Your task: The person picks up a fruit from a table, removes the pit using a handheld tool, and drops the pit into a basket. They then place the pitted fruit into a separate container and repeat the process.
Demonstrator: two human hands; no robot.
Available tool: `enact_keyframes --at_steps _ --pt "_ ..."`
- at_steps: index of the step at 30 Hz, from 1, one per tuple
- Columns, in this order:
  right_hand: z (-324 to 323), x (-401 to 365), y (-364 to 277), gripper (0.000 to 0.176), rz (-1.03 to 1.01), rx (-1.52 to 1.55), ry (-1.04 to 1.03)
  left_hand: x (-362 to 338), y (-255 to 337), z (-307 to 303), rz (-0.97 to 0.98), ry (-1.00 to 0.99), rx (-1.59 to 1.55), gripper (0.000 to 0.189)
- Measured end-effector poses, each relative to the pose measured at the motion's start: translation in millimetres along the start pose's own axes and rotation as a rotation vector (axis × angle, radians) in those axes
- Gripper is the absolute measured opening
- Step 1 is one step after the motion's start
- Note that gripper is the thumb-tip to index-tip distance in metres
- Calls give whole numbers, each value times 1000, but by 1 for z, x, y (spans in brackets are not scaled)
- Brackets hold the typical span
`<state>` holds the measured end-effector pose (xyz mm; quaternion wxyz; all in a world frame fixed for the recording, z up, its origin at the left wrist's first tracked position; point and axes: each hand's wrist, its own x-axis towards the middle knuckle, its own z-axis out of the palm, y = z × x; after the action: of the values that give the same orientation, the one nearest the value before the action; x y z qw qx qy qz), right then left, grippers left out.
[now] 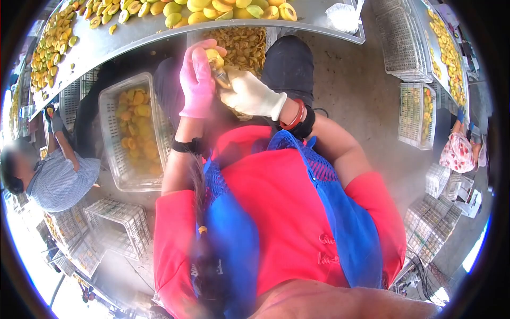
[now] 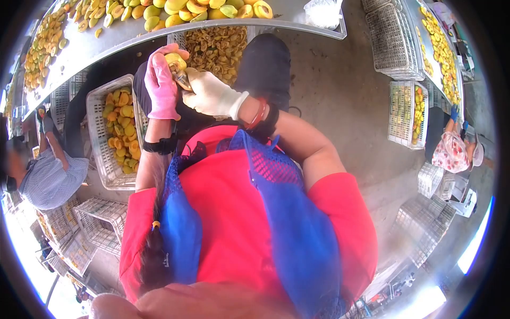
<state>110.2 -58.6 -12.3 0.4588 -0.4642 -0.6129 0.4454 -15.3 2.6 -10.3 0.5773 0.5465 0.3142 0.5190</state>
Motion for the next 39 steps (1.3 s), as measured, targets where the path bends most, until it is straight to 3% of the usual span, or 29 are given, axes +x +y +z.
enact_keyframes --at_steps 2,5,8,11,16,20,21,23,24,25,26,27,29,30,32,33,34,35,36,37,38,39 --pt "12 3 31 7 -310 -225 190 1 -5 -2 30 -17 1 41" --pt "-17 3 -40 9 605 480 -282 0 -6 -6 61 -29 70 42" --pt "-20 1 -26 12 635 680 -366 3 -9 -14 75 -104 111 44" --pt "-21 -2 -16 14 662 734 -395 4 -7 -15 -90 -161 -11 47" --pt "-20 -8 -10 14 651 920 -448 7 -3 -16 -145 -255 -17 56" --pt "-15 -11 -6 14 655 835 -423 17 6 -38 -145 122 147 68" --pt "-17 -11 -10 15 666 658 -374 17 15 -51 -155 230 231 66" --pt "-22 -11 -20 19 678 308 -262 12 3 -120 -104 400 599 53" --pt "-24 -11 -20 20 633 175 -243 7 17 -144 -39 409 1037 50" --pt "-24 -13 -12 20 564 114 -211 7 55 -138 -442 501 1266 44" --pt "-21 -17 2 19 500 55 -182 4 43 -191 -514 404 1435 54" --pt "-20 -17 6 19 434 -6 -156 3 46 -200 -579 455 1630 58" --pt "-21 -15 8 22 461 5 -140 4 41 -209 -417 507 1651 60" --pt "-20 -13 9 23 461 -15 -142 12 39 -201 -330 461 1514 59" --pt "-17 -13 17 26 402 -102 -131 41 29 -159 -165 364 1235 58" --pt "-14 -13 27 28 340 -170 -116 56 24 -129 -34 341 1263 55" --pt "-14 -13 32 29 280 -239 -99 76 24 -104 -247 259 967 55" --pt "-15 -13 31 29 309 -203 -96 93 11 -85 -328 227 761 61" --pt "-16 -14 29 29 336 -169 -93 118 -17 -81 -194 151 995 67" --pt "-17 -15 26 29 362 -135 -89 135 -20 -59 -227 107 979 73" --pt "-21 -14 12 28 485 -22 -116 159 -47 -55 -60 61 1241 79" --pt "-23 -16 11 27 507 -21 -112 178 -57 -41 -187 23 1284 84"
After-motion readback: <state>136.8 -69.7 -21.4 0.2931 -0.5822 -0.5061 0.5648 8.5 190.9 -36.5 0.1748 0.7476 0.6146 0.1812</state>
